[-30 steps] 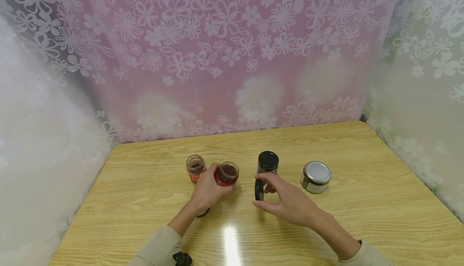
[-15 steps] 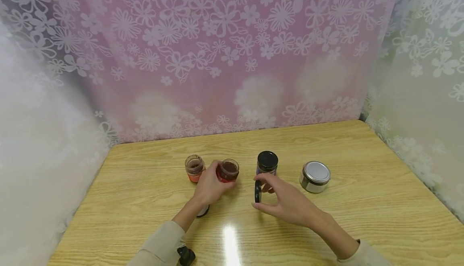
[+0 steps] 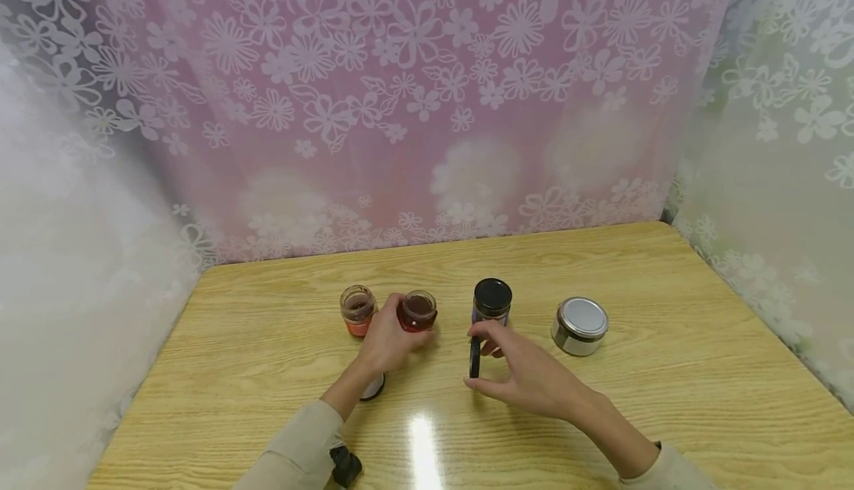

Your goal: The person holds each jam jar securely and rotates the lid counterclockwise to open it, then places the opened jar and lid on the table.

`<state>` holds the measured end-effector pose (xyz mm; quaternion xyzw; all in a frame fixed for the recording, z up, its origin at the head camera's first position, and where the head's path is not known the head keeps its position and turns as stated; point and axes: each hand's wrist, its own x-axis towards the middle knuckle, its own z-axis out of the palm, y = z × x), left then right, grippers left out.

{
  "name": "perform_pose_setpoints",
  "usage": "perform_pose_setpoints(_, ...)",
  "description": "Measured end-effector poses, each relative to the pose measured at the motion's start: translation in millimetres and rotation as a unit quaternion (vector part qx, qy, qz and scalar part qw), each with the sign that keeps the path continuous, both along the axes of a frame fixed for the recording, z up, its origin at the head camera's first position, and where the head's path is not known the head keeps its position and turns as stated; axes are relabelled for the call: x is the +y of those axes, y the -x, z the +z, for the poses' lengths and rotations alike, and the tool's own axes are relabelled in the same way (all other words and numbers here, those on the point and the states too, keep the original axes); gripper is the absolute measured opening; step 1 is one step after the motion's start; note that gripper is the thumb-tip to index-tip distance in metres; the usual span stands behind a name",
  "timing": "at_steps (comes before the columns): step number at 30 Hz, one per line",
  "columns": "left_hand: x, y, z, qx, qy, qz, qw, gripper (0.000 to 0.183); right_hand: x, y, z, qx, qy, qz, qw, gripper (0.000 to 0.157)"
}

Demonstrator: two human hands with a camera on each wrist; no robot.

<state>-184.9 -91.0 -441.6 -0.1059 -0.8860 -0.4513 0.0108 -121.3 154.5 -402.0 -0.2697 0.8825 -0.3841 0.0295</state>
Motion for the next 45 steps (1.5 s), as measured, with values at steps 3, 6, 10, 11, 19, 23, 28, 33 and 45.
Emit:
perform_pose_setpoints(3,-0.1,2.2,-0.2,-0.002,-0.006,-0.003,1.0000,0.063,-0.3,0.7,-0.4,0.009,-0.004,0.002,1.000,0.056)
perform_pose_setpoints(6,0.4,4.8,-0.7,-0.005,-0.010,-0.006,0.9999,0.062,-0.9,1.8,-1.2,0.020,-0.008,0.006,1.000,0.055)
perform_pose_setpoints(10,1.0,7.9,-2.3,-0.005,-0.012,-0.007,0.9999,0.059,-2.1,2.4,-1.9,0.020,-0.009,0.008,1.000,0.056)
perform_pose_setpoints(11,0.9,8.6,-2.8,-0.006,-0.013,-0.008,0.9999,0.059,-2.3,2.4,-2.3,0.018,-0.009,0.007,1.000,0.056)
perform_pose_setpoints(19,0.9,12.0,-4.5,-0.017,-0.031,-0.016,0.9992,0.060,-3.6,2.4,-3.7,0.008,-0.009,0.003,1.000,0.058)
perform_pose_setpoints(23,1.8,11.9,-4.2,-0.027,-0.038,-0.004,0.9989,0.077,-4.3,3.2,-4.1,0.010,-0.009,0.005,1.000,0.058)
perform_pose_setpoints(28,1.4,10.0,1.9,-0.036,-0.062,-0.003,0.9974,0.106,-4.7,3.8,-4.1,0.006,-0.012,0.001,1.000,0.060)
perform_pose_setpoints(33,0.9,-0.5,14.8,0.026,-0.060,-0.017,0.9977,0.099,-4.7,3.9,-5.1,-0.001,-0.018,-0.004,1.000,0.064)
perform_pose_setpoints(45,-20.6,-26.6,28.2,0.257,0.123,-0.053,0.9570,0.085,-5.3,6.2,-7.5,0.002,-0.039,-0.001,0.999,0.064)
